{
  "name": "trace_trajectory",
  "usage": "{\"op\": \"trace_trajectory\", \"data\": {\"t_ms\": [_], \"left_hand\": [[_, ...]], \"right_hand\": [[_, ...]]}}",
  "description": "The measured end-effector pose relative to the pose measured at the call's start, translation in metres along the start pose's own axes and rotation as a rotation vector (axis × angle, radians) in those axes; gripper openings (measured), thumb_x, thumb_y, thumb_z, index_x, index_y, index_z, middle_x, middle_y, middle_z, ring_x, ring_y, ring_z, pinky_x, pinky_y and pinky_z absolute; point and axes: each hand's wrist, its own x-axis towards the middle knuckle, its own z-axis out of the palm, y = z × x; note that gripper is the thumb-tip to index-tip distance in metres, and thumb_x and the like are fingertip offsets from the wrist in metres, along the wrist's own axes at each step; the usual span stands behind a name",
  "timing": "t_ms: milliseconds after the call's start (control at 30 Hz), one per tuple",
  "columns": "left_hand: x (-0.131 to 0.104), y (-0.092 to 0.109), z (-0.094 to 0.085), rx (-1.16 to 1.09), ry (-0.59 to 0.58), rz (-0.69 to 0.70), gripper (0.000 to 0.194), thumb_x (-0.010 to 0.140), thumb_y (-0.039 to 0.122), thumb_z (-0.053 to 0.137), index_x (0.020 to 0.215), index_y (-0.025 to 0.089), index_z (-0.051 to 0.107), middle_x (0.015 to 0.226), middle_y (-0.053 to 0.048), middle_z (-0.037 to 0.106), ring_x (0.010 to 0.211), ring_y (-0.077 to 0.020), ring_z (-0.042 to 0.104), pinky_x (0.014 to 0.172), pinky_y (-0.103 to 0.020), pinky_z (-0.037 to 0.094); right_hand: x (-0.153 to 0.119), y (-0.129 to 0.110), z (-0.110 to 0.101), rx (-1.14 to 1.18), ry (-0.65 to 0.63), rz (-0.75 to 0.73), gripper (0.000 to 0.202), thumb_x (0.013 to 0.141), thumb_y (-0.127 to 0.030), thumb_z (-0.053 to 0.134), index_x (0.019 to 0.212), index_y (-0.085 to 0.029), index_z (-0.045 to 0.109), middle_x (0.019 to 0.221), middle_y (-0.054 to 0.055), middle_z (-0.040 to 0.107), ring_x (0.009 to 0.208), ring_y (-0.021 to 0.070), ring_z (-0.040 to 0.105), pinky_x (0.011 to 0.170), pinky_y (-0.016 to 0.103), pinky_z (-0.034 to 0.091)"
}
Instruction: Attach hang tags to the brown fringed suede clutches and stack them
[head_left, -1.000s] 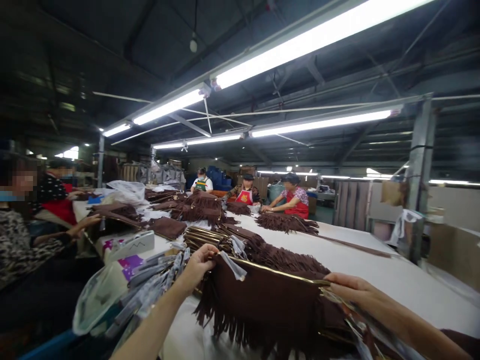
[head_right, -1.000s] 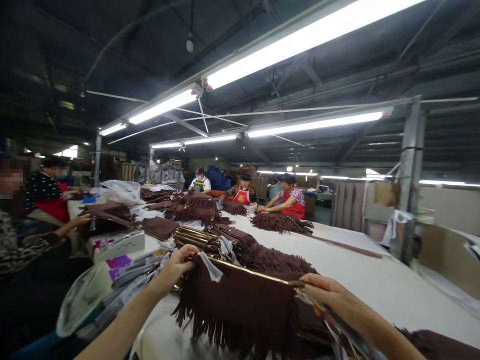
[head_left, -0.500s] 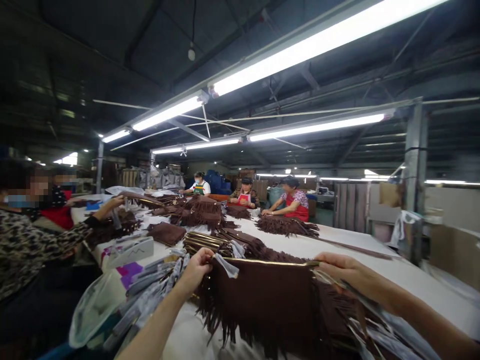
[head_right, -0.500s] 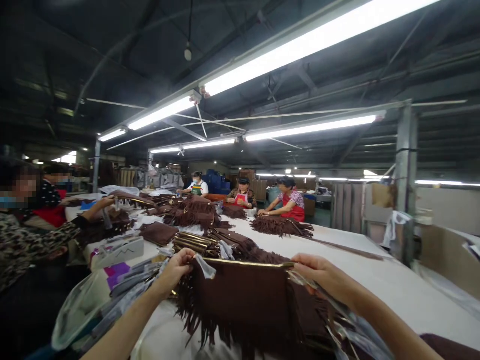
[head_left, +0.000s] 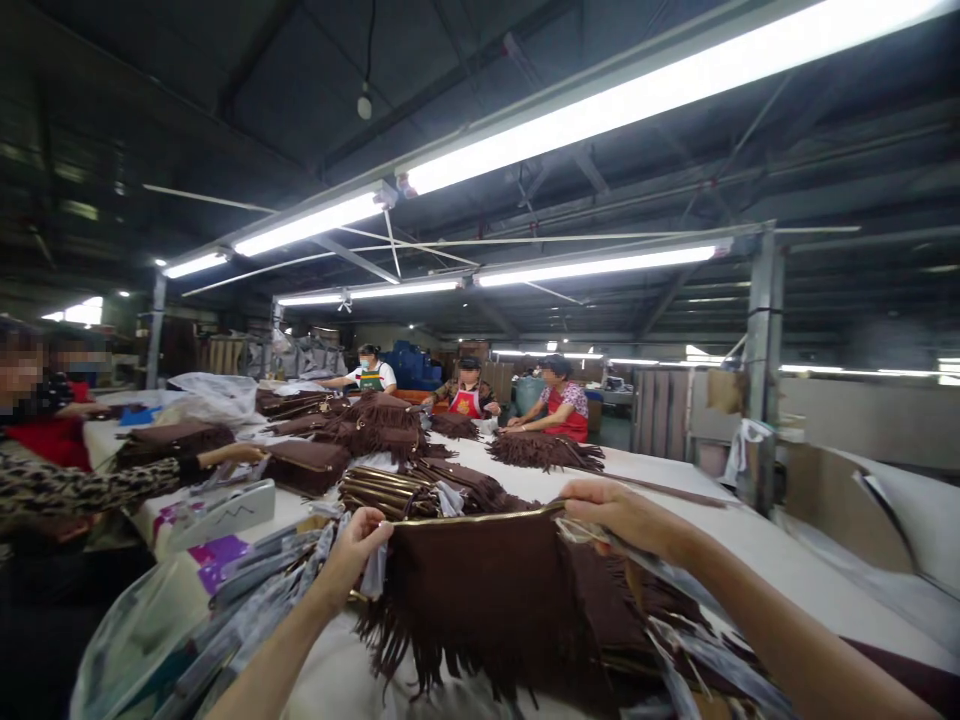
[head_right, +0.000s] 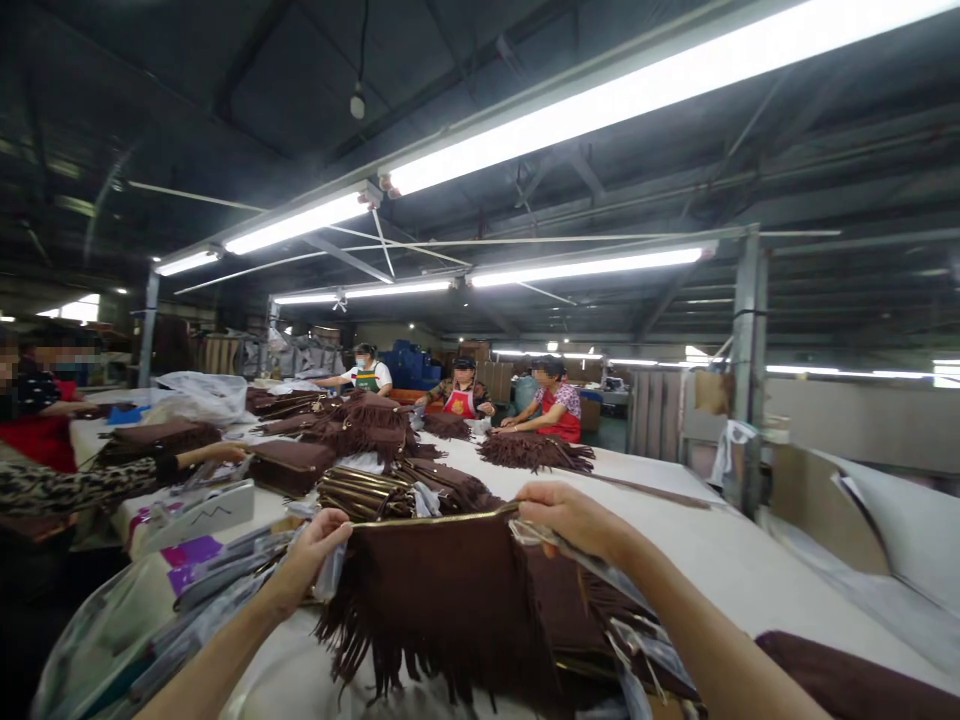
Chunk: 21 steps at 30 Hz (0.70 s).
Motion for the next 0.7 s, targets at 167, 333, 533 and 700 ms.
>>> {"op": "trace_trajectory", "data": {"t_ms": [167,333,533,700], "left_hand": [[0.001,-0.001,-0.012,-0.021,-0.004,0.023,0.047,0.062,0.055,0.078,0.072,0.021,0.048,0.069,0.005,0.051,0.068,-0.0146,0.051,0.066,-0.029,0.052],[-0.002,0.000,-0.024,-0.035,0.023,0.023,0.044,0.063,0.053,0.078,0.064,0.019,0.050,0.066,0.004,0.053,0.065,-0.0136,0.053,0.067,-0.028,0.053],[-0.001,0.000,-0.026,-0.027,-0.004,0.021,0.040,0.064,0.052,0.077,0.067,0.017,0.059,0.072,-0.001,0.061,0.070,-0.0164,0.058,0.074,-0.031,0.052],[0.000,0.004,-0.017,0.064,-0.023,0.205,0.030,0.073,0.042,0.070,0.067,0.019,0.053,0.104,-0.005,0.066,0.097,-0.0204,0.059,0.090,-0.029,0.044]], "right_hand": [[0.008,0.001,0.004,-0.025,-0.018,0.055,0.039,0.076,-0.057,0.059,0.084,-0.019,0.059,0.059,-0.004,0.054,0.049,0.0110,0.050,0.046,0.022,0.035],[0.013,-0.003,0.012,-0.056,-0.048,0.019,0.040,0.076,-0.058,0.057,0.079,-0.019,0.057,0.057,-0.005,0.051,0.044,0.0092,0.047,0.043,0.022,0.031],[0.008,-0.011,0.005,-0.071,-0.031,-0.013,0.044,0.079,-0.062,0.056,0.084,-0.019,0.059,0.059,-0.006,0.048,0.045,0.0092,0.046,0.043,0.022,0.031],[-0.029,0.001,0.009,-0.135,0.016,-0.083,0.033,0.088,-0.051,0.053,0.086,-0.019,0.061,0.066,-0.003,0.050,0.056,0.0112,0.050,0.051,0.022,0.040]]}}
